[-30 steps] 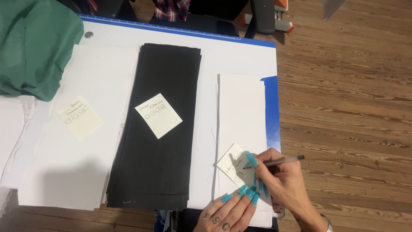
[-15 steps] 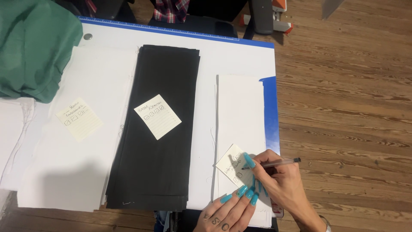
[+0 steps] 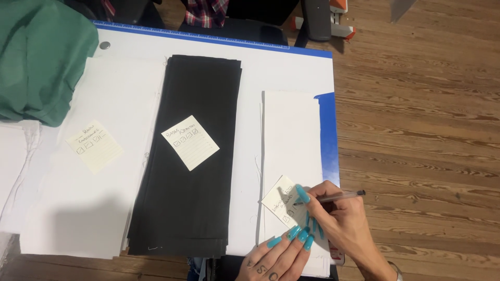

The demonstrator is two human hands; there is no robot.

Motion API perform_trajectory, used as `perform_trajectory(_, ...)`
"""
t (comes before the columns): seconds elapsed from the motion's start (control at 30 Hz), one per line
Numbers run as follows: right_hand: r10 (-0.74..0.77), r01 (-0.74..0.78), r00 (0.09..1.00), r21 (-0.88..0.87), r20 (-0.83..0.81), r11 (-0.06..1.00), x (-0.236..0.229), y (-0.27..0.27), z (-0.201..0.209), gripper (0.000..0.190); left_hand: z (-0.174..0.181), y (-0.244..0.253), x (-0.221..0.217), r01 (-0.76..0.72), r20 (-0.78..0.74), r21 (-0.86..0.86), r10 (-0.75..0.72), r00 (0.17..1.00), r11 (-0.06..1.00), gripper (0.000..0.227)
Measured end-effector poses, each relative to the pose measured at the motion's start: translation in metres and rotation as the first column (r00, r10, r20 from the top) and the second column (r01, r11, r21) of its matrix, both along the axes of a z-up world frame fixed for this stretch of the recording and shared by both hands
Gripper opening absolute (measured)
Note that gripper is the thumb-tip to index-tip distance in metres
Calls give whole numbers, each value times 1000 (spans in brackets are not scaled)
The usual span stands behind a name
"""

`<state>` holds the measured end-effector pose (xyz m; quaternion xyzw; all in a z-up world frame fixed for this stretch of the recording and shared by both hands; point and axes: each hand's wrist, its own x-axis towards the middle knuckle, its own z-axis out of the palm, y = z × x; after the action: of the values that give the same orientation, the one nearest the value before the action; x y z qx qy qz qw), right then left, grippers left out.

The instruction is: Organizing and labeling strips of black material and paper templates on a workbench

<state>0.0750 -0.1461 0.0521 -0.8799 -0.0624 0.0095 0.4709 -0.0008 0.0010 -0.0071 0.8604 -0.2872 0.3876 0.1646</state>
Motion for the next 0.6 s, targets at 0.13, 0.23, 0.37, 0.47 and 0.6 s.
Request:
perform_trajectory(0.13,-45,46,999,-10,21,999,0,1,1,22,4,0,1,-4,18,-20,4,1000,1000,19)
perform_trajectory(0.23,-64,64,998,9,-1,998,1,2,3,22,7,0,1,9,0,-33,-9,1000,999,19)
perform_trajectory(0.37,-78,78,997,-53,8,996,0,1,1,24,6,0,1,4,10,-28,-3,1000,1000,18)
perform_trajectory(0.47,-73,74,997,-37,33,997,1,0,1,29,5,0,1,8,17,-32,-7,1000,999,19)
perform_trajectory(0.6,-93,92,995,41,22,995,-1,-1,-2,31,3,0,-1,1,6,-47,-1,1000,999,18)
